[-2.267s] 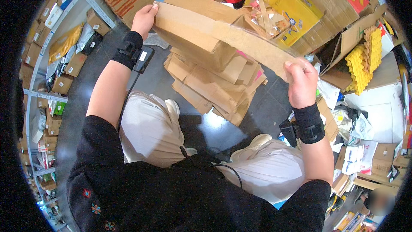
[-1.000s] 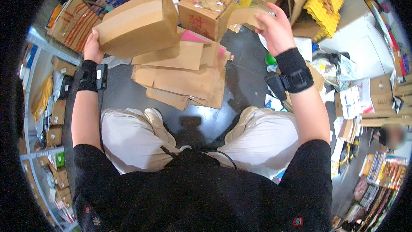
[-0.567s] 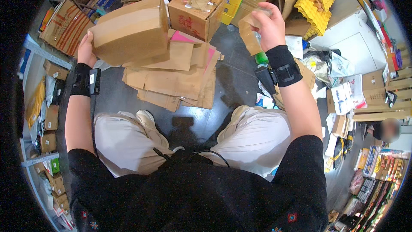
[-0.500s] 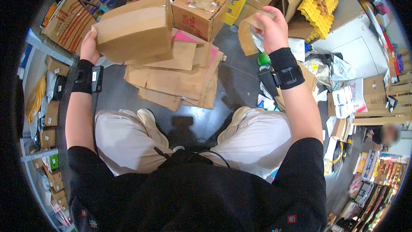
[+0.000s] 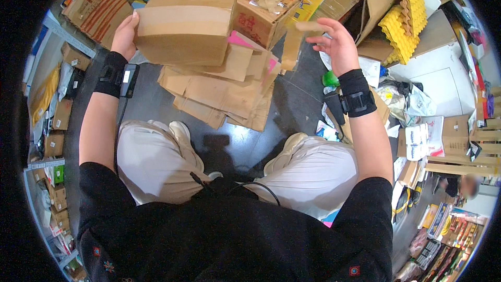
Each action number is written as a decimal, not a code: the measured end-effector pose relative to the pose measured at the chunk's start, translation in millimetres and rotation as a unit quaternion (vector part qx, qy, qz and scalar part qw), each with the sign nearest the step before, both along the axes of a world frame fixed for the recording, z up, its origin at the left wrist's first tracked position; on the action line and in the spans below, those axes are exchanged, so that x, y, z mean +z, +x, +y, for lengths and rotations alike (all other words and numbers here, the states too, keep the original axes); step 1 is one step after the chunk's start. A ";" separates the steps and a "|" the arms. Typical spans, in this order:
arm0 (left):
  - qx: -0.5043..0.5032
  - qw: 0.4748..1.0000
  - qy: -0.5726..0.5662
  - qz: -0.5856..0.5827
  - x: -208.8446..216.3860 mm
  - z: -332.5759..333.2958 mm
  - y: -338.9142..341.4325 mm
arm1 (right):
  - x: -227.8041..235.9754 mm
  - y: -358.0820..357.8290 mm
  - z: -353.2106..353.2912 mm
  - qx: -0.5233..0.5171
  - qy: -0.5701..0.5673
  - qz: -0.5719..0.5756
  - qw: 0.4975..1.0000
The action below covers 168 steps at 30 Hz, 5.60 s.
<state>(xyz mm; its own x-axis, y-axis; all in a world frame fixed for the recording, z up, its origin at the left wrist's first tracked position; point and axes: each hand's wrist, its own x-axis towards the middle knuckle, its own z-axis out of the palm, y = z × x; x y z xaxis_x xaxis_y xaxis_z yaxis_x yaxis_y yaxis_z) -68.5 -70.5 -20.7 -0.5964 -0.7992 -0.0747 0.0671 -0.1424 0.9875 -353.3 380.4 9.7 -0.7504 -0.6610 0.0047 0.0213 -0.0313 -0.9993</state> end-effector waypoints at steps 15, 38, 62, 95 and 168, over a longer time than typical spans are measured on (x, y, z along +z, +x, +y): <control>-0.007 1.000 -0.008 -0.009 13.7 15.2 20.1 | -93.7 -90.0 -101.3 0.120 0.280 0.404 0.863; 0.001 0.998 -0.007 -0.055 15.2 27.7 29.5 | -184.3 -142.8 -223.5 0.015 0.480 0.450 0.753; -0.027 0.998 -0.014 -0.055 7.4 17.5 33.9 | -203.3 -162.0 -220.4 -0.185 0.515 0.180 0.817; -0.032 0.997 -0.022 -0.061 2.9 11.4 36.0 | -193.1 -171.5 -189.2 0.007 0.378 0.085 0.922; 0.003 0.995 0.028 0.098 73.1 95.7 76.9 | 6.9 78.5 -112.1 0.209 0.087 -0.056 0.972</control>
